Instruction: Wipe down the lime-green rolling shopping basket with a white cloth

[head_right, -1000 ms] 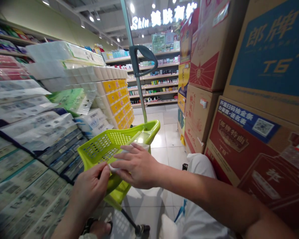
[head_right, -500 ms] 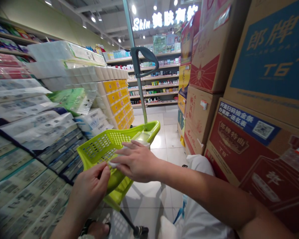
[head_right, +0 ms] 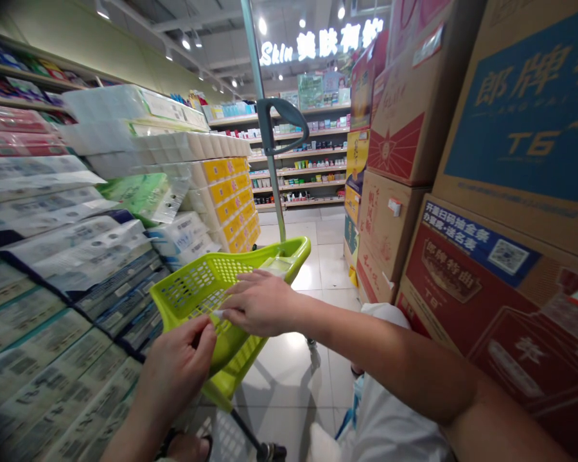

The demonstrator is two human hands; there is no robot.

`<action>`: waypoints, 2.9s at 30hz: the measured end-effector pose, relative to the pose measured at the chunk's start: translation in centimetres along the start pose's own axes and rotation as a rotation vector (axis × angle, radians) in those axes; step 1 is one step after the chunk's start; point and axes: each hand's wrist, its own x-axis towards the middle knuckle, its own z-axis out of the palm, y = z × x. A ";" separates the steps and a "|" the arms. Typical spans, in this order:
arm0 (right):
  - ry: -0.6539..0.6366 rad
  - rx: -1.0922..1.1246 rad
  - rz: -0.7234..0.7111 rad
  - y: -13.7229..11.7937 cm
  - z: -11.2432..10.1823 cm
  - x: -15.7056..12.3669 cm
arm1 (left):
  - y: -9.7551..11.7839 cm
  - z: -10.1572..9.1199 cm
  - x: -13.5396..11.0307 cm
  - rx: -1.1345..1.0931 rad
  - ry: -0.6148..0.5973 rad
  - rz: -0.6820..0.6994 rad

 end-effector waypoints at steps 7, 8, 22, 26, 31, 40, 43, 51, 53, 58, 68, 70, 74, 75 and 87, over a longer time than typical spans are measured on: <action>-0.129 -0.054 0.329 4.8 -1.7 2.1 | 0.3 0.0 0.1 0.020 0.009 -0.022; -0.145 -0.070 0.365 5.0 -1.8 2.2 | 0.3 0.0 0.1 0.019 0.010 -0.023; -0.154 -0.032 0.287 5.7 -2.2 1.7 | 0.3 -0.5 -0.3 0.004 0.025 -0.023; -0.114 -0.048 0.347 5.7 -2.2 1.2 | 0.2 -0.5 -0.3 0.003 0.008 -0.037; -0.019 0.017 -0.003 0.0 0.1 0.2 | 0.2 -0.5 -0.3 0.008 0.013 -0.026; -0.135 -0.061 0.344 5.2 -2.2 2.0 | 0.1 -0.4 -0.4 0.017 0.044 -0.001; -0.124 -0.067 0.325 3.9 -1.8 1.7 | 0.2 -0.4 -0.3 0.028 0.035 -0.003; -0.021 0.015 0.011 -0.9 0.4 -0.8 | -0.1 -0.5 -0.6 -0.020 0.040 0.002; 0.001 0.029 0.094 1.7 -0.1 -0.9 | -0.1 -0.5 -0.7 -0.008 0.045 0.008; 0.103 0.038 0.352 6.9 -0.5 -1.0 | 0.1 -0.4 -0.5 0.009 0.053 -0.008; 0.176 0.036 -0.009 -2.3 1.9 -2.9 | -0.1 -0.3 -0.4 -0.061 0.046 0.012; 0.177 0.040 0.016 -0.8 1.7 -2.8 | -0.1 -0.2 -0.5 -0.045 0.074 0.017; 0.238 0.076 0.277 5.0 1.0 -2.3 | 0.0 -0.2 -0.4 -0.014 0.106 0.028; 0.255 0.089 0.336 6.0 0.9 -2.2 | 0.0 -0.1 -0.4 -0.013 0.107 0.030; 0.214 0.050 0.059 0.5 1.5 -3.0 | -0.4 0.0 -0.6 -0.029 0.129 0.052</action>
